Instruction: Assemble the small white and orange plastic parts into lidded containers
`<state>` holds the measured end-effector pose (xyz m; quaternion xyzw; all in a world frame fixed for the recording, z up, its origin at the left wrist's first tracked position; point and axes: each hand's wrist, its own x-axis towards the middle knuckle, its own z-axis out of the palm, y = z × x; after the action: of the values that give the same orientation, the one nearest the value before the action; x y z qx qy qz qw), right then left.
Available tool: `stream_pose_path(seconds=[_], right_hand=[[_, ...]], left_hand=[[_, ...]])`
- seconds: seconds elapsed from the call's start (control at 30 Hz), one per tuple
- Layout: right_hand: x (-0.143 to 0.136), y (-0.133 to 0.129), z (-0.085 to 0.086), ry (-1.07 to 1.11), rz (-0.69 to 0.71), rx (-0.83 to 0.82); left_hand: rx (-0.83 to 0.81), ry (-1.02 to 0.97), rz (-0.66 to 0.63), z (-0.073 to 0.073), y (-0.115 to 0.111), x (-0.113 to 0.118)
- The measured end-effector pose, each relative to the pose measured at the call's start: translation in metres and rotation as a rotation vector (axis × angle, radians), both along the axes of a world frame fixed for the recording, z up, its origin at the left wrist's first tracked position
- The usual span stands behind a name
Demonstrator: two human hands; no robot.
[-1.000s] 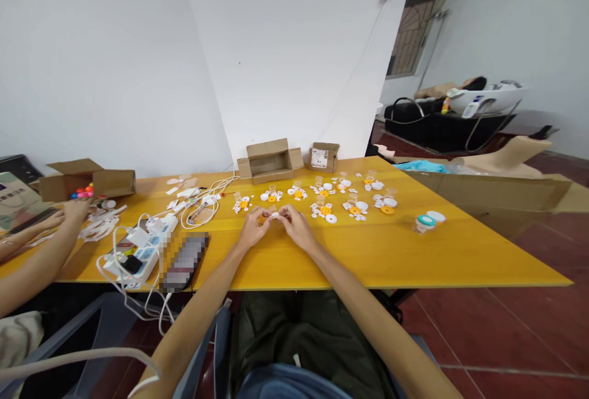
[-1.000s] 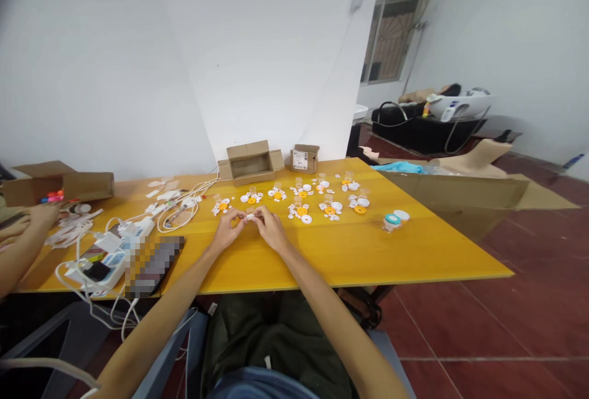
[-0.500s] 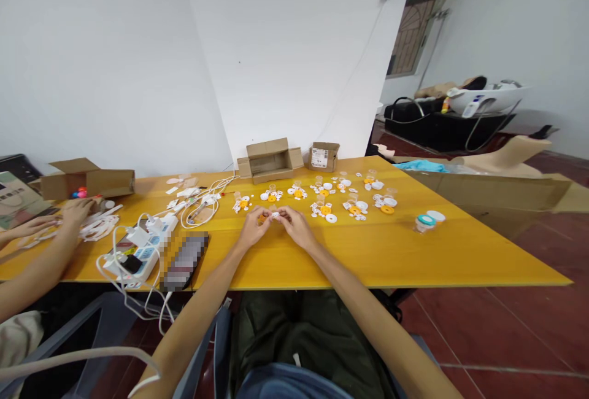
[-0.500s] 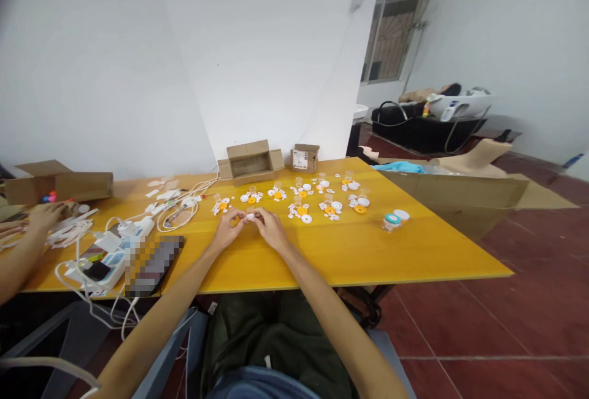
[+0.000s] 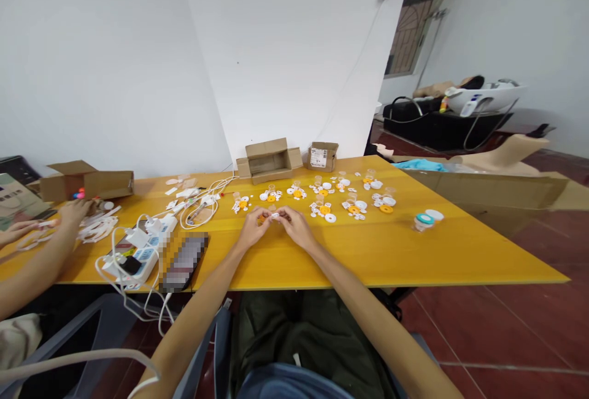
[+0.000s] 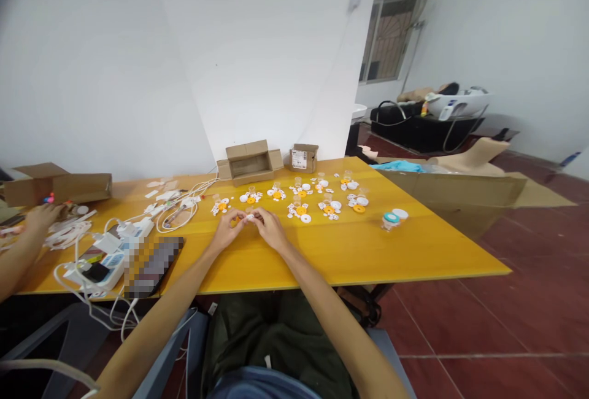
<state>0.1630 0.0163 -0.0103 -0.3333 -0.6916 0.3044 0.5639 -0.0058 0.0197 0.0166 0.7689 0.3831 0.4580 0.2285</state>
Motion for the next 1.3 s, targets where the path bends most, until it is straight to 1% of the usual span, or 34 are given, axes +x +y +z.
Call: stream_pose_path(seconds=[0.23, 0.63, 0.77, 0.97, 1.13, 1.3], right_hand=[[0.002, -0.003, 0.004, -0.021, 0.018, 0.018], [0.002, -0.004, 0.006, -0.035, 0.008, 0.009], [0.002, -0.003, 0.005, -0.016, -0.016, -0.009], [0.002, 0.001, 0.001, -0.001, -0.033, -0.041], [0.002, 0.001, -0.001, -0.028, -0.062, -0.061], [0.003, 0.000, 0.001, -0.065, -0.087, -0.031]], left_hand=[[0.044, 0.058, 0.001, -0.004, 0.003, -0.002], [0.111, 0.074, -0.012, -0.005, 0.002, -0.002], [0.195, 0.131, -0.003, -0.007, 0.001, -0.002], [0.330, 0.215, -0.027, -0.010, 0.001, -0.001], [0.333, 0.257, -0.020, -0.012, 0.003, -0.001], [0.327, 0.214, -0.020, -0.012, 0.005, -0.002]])
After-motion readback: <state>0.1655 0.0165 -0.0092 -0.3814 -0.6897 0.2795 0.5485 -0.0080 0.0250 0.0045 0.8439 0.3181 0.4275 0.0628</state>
